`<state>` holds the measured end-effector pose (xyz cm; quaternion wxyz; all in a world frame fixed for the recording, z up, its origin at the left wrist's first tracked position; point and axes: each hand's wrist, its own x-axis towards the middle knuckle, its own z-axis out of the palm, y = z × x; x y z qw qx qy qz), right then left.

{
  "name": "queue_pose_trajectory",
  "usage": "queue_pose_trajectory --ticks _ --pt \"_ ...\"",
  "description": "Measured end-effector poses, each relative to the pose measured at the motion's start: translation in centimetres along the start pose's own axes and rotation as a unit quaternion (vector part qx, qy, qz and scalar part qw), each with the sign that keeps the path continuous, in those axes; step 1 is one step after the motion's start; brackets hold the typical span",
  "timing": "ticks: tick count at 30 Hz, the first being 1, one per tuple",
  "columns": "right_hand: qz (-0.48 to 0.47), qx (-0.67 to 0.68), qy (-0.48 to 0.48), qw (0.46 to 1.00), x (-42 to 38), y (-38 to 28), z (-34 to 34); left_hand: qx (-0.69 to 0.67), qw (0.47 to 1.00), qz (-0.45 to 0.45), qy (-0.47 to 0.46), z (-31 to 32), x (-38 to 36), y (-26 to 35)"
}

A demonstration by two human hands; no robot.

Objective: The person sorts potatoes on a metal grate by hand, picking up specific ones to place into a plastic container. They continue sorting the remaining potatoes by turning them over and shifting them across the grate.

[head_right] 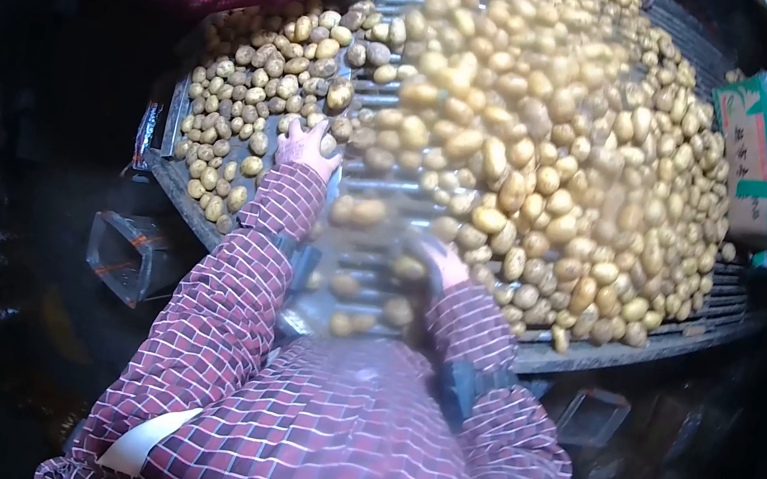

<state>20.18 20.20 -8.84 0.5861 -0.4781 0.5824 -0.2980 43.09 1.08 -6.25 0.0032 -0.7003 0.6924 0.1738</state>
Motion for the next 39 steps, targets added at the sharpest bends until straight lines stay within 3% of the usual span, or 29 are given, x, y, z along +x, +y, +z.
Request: queue_pose_trajectory --ticks 1,2,3,5,7,8,9,10,11,12,13,14,15,17,18,19,20,23,25,27,28,30,31,32,34,36,37,38,39 --pt "0.001 -0.014 0.002 1.000 0.4 1.4 0.1 0.015 0.999 0.027 0.007 0.2 0.2 -1.0" --pt "0.126 0.247 -0.017 0.961 0.5 -1.7 0.3 0.025 0.998 0.051 0.018 0.5 0.4 -2.2" --pt "0.250 0.483 0.033 0.839 0.5 -4.9 0.4 -0.023 0.998 0.019 0.064 0.6 0.1 -3.2" --pt "0.156 0.386 0.058 0.907 0.7 -5.3 0.8 -0.204 0.968 -0.060 0.136 -0.8 -1.5 -5.5" --pt "0.195 0.431 0.110 0.874 0.9 -7.8 0.2 -0.458 0.862 -0.113 0.187 -2.2 -3.7 -10.4" --pt "0.164 0.468 0.035 0.867 1.5 -7.2 -0.8 -0.575 0.781 -0.125 0.208 -1.9 -4.6 -14.1" --pt "0.154 0.502 0.054 0.849 2.3 -8.0 -0.6 -0.721 0.666 -0.140 0.131 -4.0 -7.3 -16.6" --pt "0.144 0.534 0.073 0.830 3.1 -8.9 -0.3 -0.791 0.571 -0.169 0.141 -2.6 -8.6 -20.3" --pt "0.149 0.548 0.073 0.820 4.0 -8.8 -0.2 -0.779 0.605 -0.091 0.141 0.0 -9.8 -25.9" --pt "0.144 0.468 0.049 0.870 4.0 -11.1 1.2 -0.812 0.557 -0.130 0.118 -1.2 -13.1 -27.6" --pt "0.137 0.384 0.027 0.913 4.1 -13.3 2.7 -0.787 0.566 -0.209 0.126 -0.2 -15.1 -30.5" --pt "0.223 0.355 0.006 0.908 3.8 -17.7 5.0 -0.859 0.473 -0.193 0.041 4.3 -16.6 -37.9" --pt "0.225 0.276 -0.042 0.934 5.8 -15.0 7.5 -0.842 0.461 -0.263 0.093 3.7 -19.8 -37.4" --pt "0.044 0.151 -0.195 0.968 5.2 -13.6 13.3 -0.858 0.432 -0.264 0.081 8.6 -25.2 -43.4" --pt "0.096 0.072 -0.274 0.954 2.7 -17.1 15.4 -0.839 0.411 -0.328 0.140 8.9 -27.2 -42.4" --pt "-0.012 0.015 -0.308 0.951 1.3 -15.7 17.7 -0.811 0.391 -0.388 0.199 7.4 -28.9 -39.6" --pt "-0.121 -0.042 -0.338 0.932 0.6 -14.5 19.1 -0.778 0.433 -0.410 0.199 5.4 -30.8 -36.6" --pt "0.023 -0.066 -0.372 0.925 0.3 -14.8 16.7 -0.737 0.430 -0.467 0.232 2.3 -34.5 -32.3" --pt "0.041 -0.066 -0.279 0.957 1.3 -11.5 14.2 -0.698 0.392 -0.553 0.229 1.0 -33.7 -31.2" --pt "0.101 -0.138 -0.194 0.966 1.3 -12.3 11.1 -0.616 0.461 -0.586 0.252 3.3 -32.7 -34.0" --pt "0.076 -0.177 -0.146 0.970 1.2 -12.7 9.8 -0.589 0.490 -0.580 0.275 3.9 -32.0 -34.5" --pt "0.049 -0.270 -0.094 0.957 2.7 -11.3 7.7 -0.579 0.568 -0.460 0.361 4.4 -27.8 -33.8" --pt "-0.042 -0.328 -0.053 0.942 3.9 -9.3 6.9 -0.558 0.617 -0.385 0.401 5.0 -25.4 -33.6" --pt "-0.132 -0.383 -0.015 0.914 4.8 -8.1 6.4 -0.602 0.639 -0.295 0.378 5.4 -22.2 -32.6" --pt "-0.114 -0.450 -0.014 0.886 5.4 -9.9 7.1 -0.692 0.647 -0.109 0.302 6.1 -16.0 -30.4" --pt "-0.088 -0.511 -0.023 0.854 6.2 -10.9 8.6 -0.418 0.866 -0.173 0.213 -2.9 -13.4 -18.1" --pt "-0.068 -0.541 -0.030 0.838 6.5 -10.9 9.5 -0.365 0.915 -0.086 0.148 -0.7 -10.6 -17.5" --pt "-0.048 -0.571 -0.037 0.819 6.8 -10.7 9.9 -0.181 0.977 -0.004 0.108 1.3 -7.7 -16.7" --pt "-0.073 -0.568 -0.016 0.820 7.2 -9.5 10.0 -0.073 0.996 0.014 0.053 0.7 -6.6 -13.9"
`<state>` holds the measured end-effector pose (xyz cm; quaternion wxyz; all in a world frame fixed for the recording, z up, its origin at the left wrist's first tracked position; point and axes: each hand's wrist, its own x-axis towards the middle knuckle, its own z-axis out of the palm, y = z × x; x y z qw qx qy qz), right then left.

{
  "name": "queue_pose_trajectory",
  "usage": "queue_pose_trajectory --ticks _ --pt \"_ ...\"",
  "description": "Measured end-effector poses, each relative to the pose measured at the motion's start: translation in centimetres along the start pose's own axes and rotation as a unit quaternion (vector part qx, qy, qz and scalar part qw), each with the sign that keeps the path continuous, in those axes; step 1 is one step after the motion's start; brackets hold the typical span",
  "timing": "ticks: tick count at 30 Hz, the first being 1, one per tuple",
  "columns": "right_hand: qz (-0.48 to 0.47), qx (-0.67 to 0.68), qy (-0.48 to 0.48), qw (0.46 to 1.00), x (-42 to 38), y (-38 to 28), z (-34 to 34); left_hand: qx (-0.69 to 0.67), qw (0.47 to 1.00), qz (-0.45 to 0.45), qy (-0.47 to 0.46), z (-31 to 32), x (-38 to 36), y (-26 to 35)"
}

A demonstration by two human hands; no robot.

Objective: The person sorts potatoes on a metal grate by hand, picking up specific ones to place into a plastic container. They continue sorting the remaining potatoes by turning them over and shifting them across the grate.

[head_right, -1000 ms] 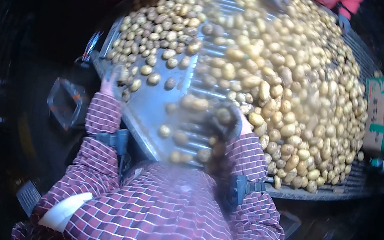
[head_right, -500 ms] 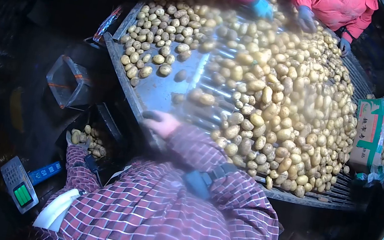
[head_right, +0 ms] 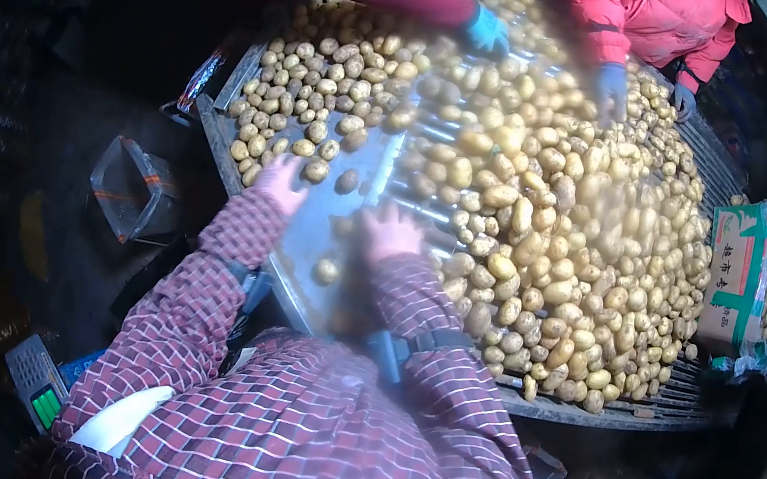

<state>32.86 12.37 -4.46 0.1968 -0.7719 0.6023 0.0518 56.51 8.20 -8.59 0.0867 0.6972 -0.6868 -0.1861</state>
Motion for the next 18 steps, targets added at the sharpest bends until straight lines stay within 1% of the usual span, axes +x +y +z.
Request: queue_pose_trajectory --ticks 1,3,4,6,7,9,10,11,12,13,14,15,16,17,18 --pt "-0.004 -0.001 0.000 1.000 0.0 0.2 0.2 0.064 0.995 -0.024 -0.078 -1.6 0.8 3.5" --pt "-0.008 -0.002 0.002 1.000 0.4 0.6 0.2 0.103 0.982 -0.073 -0.143 -2.6 2.3 7.2" --pt "-0.010 0.003 -0.012 1.000 0.2 0.2 -1.0 0.098 0.979 -0.093 -0.155 -2.6 3.0 7.9" --pt "-0.039 0.004 0.001 0.999 -0.2 0.4 -1.9 0.086 0.970 -0.140 -0.180 -2.7 3.6 8.2" --pt "-0.057 0.003 0.008 0.998 0.0 0.6 -2.3 0.025 0.982 -0.132 -0.135 -2.4 3.6 7.6" --pt "-0.015 0.065 0.028 0.997 1.4 2.5 -0.9 -0.097 0.988 -0.115 -0.042 0.2 2.8 4.7" --pt "0.007 0.095 0.037 0.995 2.1 3.1 -0.4 -0.218 0.971 -0.100 0.000 2.1 2.6 2.3" --pt "0.046 0.247 0.023 0.968 2.0 2.4 -1.8 -0.484 0.843 -0.225 -0.073 1.3 1.0 1.8" --pt "0.088 0.393 0.005 0.915 1.4 1.7 -3.1 -0.629 0.713 -0.296 -0.087 0.6 -0.8 1.5" --pt "0.133 0.528 -0.013 0.839 0.4 0.5 -5.0 -0.740 0.604 -0.282 -0.089 -1.2 -3.5 2.4" --pt "0.119 0.571 -0.075 0.809 -0.2 -1.2 -7.2 -0.833 0.481 -0.260 -0.087 -3.7 -6.3 3.7" --pt "0.061 0.497 -0.064 0.863 1.0 -1.4 -4.1 -0.905 0.347 -0.231 -0.082 -4.8 -7.8 4.4" --pt "0.019 0.586 -0.107 0.803 0.9 -3.4 -3.1 -0.924 0.325 -0.163 -0.115 -2.5 -8.1 2.0" --pt "-0.047 0.511 -0.107 0.852 0.1 -6.4 -4.3 -0.916 0.358 -0.160 -0.089 -1.7 -8.7 -0.3" --pt "-0.096 0.438 -0.128 0.884 -0.8 -9.1 -4.6 -0.905 0.391 -0.158 -0.062 -1.0 -9.4 -2.5"
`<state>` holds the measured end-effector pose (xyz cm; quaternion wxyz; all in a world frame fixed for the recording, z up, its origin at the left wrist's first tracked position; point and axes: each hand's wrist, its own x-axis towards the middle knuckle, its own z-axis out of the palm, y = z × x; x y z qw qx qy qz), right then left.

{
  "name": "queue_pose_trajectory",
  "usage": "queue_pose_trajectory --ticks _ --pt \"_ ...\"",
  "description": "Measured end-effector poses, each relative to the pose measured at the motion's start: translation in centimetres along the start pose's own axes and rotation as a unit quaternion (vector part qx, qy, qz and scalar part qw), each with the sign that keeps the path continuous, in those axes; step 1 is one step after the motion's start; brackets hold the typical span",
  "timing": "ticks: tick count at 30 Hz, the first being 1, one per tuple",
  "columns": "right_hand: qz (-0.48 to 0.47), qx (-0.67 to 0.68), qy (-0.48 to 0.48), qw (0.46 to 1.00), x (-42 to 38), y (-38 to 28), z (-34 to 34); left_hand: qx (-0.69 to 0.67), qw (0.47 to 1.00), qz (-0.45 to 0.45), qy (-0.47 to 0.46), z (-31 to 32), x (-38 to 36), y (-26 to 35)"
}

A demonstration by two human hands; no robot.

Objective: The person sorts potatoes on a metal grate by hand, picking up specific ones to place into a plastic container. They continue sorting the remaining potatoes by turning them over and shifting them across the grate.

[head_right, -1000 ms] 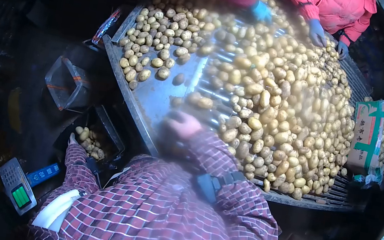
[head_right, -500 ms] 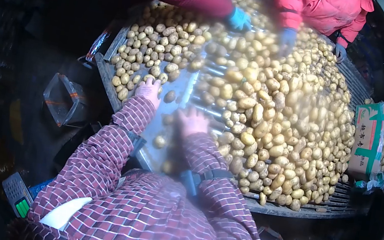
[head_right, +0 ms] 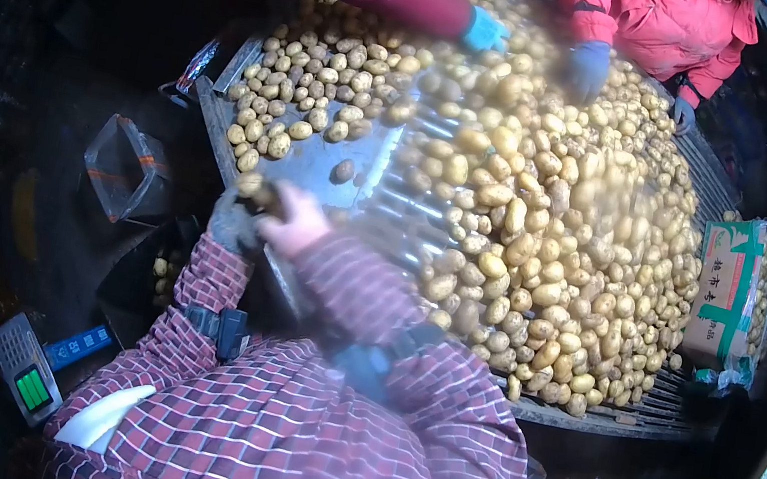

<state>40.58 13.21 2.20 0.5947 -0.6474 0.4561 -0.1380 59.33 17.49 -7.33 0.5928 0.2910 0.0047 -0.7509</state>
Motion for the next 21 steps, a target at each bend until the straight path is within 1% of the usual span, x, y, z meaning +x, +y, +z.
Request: queue_pose_trajectory --ticks 1,2,3,4,5,6,7,8,9,10,12,13,14,15,16,17,18,19,20,21 --pt "-0.024 -0.083 -0.042 0.995 -0.4 -1.5 1.9 0.031 0.999 0.029 0.014 -2.3 -0.4 0.9" --pt "-0.066 -0.079 -0.076 0.992 -1.1 -2.8 3.2 -0.087 0.985 -0.020 -0.151 -2.5 -2.0 1.8" --pt "-0.108 -0.076 -0.107 0.985 -1.5 -3.6 4.2 -0.097 0.991 0.017 -0.092 -2.7 -3.9 2.3" --pt "-0.122 -0.039 -0.139 0.982 -1.7 -3.7 4.6 -0.102 0.993 0.055 -0.034 -1.9 -6.0 2.9" --pt "-0.133 -0.003 -0.170 0.976 -1.9 -3.8 4.8 0.005 0.954 0.173 0.245 0.3 -8.9 3.3" --pt "-0.114 -0.010 -0.182 0.977 -2.0 -4.1 4.5 -0.042 0.976 0.140 0.159 -6.0 -9.4 4.2" --pt "-0.079 0.001 -0.167 0.983 -2.0 -3.6 4.2 -0.091 0.985 0.096 0.111 -10.0 -10.7 5.9" --pt "-0.042 0.013 -0.153 0.987 -2.0 -2.6 4.0 -0.136 0.987 0.046 0.068 -14.0 -11.9 7.5" --pt "-0.004 0.025 -0.139 0.990 -1.9 -1.2 3.9 -0.180 0.981 -0.013 0.065 -15.0 -13.8 8.5" --pt "-0.024 0.017 -0.126 0.992 -1.3 1.0 3.8 -0.109 0.976 0.026 0.189 -17.6 -15.5 9.0" --pt "0.000 0.012 -0.097 0.995 -1.5 4.0 2.7 0.005 0.962 0.045 0.268 -17.4 -18.2 8.3" --pt "0.014 0.010 -0.076 0.997 -2.2 4.6 1.4 0.139 0.915 0.043 0.376 -17.4 -18.2 8.7" --pt "0.041 0.011 -0.062 0.997 -2.8 5.0 0.0 0.260 0.837 0.010 0.481 -17.4 -18.2 9.0" --pt "0.067 0.014 -0.048 0.997 -3.2 5.4 -1.3 0.380 0.736 0.079 0.555 -26.2 -16.6 11.7" --pt "0.075 0.013 -0.023 0.997 -3.6 6.1 -2.3 0.484 0.591 0.118 0.635 -34.1 -14.9 14.2" --pt "0.086 0.013 0.003 0.996 -4.0 7.3 -3.2 0.488 0.651 0.302 0.497 -30.4 -13.3 14.2" --pt "0.098 0.012 0.029 0.995 -4.5 8.6 -3.9 0.468 0.648 0.273 0.535 -26.4 -10.9 14.5" --pt "0.109 0.049 0.045 0.992 -4.8 10.0 -4.3 0.491 0.660 0.309 0.478 -21.4 -8.5 14.1" --pt "0.118 0.086 0.060 0.988 -5.1 11.5 -4.6 0.472 0.692 0.341 0.426 -15.3 -5.9 12.7" --pt "0.126 0.122 0.074 0.982 -5.3 12.3 -4.9 0.515 0.688 0.379 0.344 -13.1 -2.8 11.9"
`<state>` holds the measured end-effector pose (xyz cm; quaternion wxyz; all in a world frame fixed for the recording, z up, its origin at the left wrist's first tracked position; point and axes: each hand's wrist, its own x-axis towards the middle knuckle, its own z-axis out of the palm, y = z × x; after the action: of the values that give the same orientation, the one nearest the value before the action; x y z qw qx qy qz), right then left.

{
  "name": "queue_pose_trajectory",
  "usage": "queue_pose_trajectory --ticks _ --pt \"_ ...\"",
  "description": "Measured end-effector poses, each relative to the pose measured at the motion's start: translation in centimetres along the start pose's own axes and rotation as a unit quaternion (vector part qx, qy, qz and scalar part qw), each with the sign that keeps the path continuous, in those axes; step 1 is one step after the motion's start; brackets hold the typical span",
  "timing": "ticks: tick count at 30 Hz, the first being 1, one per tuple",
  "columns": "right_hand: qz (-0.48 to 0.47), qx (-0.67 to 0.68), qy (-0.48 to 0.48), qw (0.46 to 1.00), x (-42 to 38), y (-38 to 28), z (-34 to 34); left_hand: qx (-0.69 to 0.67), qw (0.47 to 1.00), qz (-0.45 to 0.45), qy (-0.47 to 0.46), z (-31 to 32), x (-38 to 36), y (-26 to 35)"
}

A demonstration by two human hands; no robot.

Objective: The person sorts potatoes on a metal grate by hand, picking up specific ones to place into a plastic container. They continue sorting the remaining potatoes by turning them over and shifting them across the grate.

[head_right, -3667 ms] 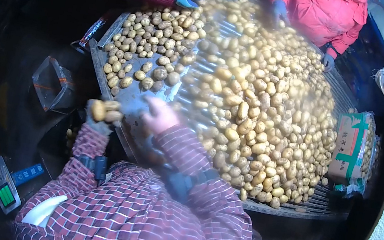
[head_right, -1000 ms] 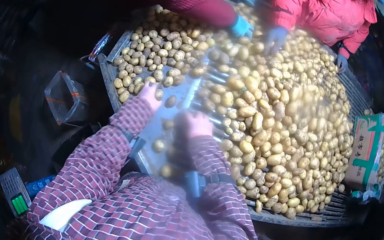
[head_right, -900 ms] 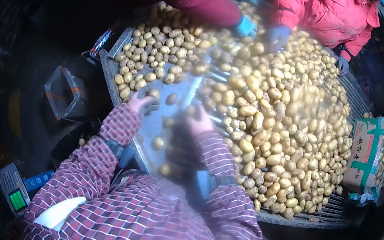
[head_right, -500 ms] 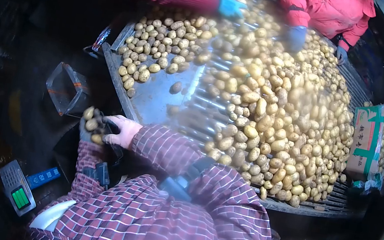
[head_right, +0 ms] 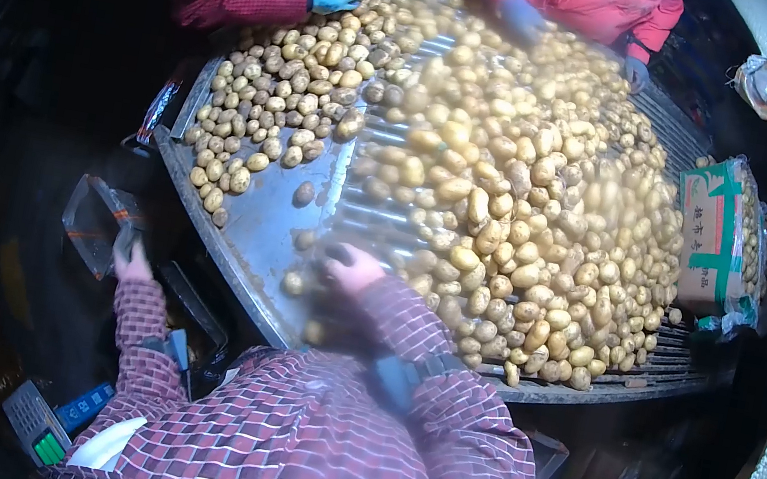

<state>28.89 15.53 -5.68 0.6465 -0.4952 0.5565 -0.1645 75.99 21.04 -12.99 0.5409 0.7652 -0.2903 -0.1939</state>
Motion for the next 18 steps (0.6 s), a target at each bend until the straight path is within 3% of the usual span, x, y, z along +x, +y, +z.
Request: queue_pose_trajectory --ticks 2,4,7,8,10,12,13,14,16,17,18 --pt "-0.024 -0.059 0.038 0.997 -0.5 -0.8 -1.5 -0.103 0.984 0.052 -0.133 8.3 0.5 4.4" --pt "-0.067 -0.169 0.097 0.979 -0.1 -2.3 -3.8 -0.032 0.976 -0.017 -0.215 16.5 -4.8 16.1" --pt "-0.099 -0.252 0.220 0.937 2.2 -6.9 -8.4 0.059 0.918 0.112 -0.375 27.5 -4.6 14.4" --pt "-0.107 -0.276 0.252 0.921 3.0 -8.8 -10.1 0.081 0.906 0.134 -0.393 30.9 -5.4 15.2" --pt "-0.188 -0.327 0.346 0.859 7.3 -7.9 -13.3 0.141 0.882 0.282 -0.349 35.7 -6.6 17.0" --pt "-0.154 -0.428 0.336 0.824 10.5 -7.6 -14.7 0.274 0.826 0.292 -0.398 37.9 -8.0 19.7" --pt "-0.137 -0.476 0.330 0.804 11.6 -7.9 -14.9 0.380 0.752 0.358 -0.402 38.8 -8.2 20.4" --pt "-0.128 -0.479 0.326 0.805 11.9 -7.8 -14.7 0.400 0.732 0.329 -0.442 38.8 -8.8 21.3" --pt "-0.108 -0.484 0.323 0.806 11.7 -7.0 -13.3 0.433 0.682 0.357 -0.468 39.4 -8.9 20.7" --pt "-0.068 -0.524 0.296 0.796 11.4 -7.1 -12.8 0.417 0.689 0.344 -0.483 38.1 -9.4 22.3" --pt "-0.067 -0.493 0.270 0.824 10.3 -6.8 -12.1 0.367 0.714 0.346 -0.485 37.1 -9.5 21.7"
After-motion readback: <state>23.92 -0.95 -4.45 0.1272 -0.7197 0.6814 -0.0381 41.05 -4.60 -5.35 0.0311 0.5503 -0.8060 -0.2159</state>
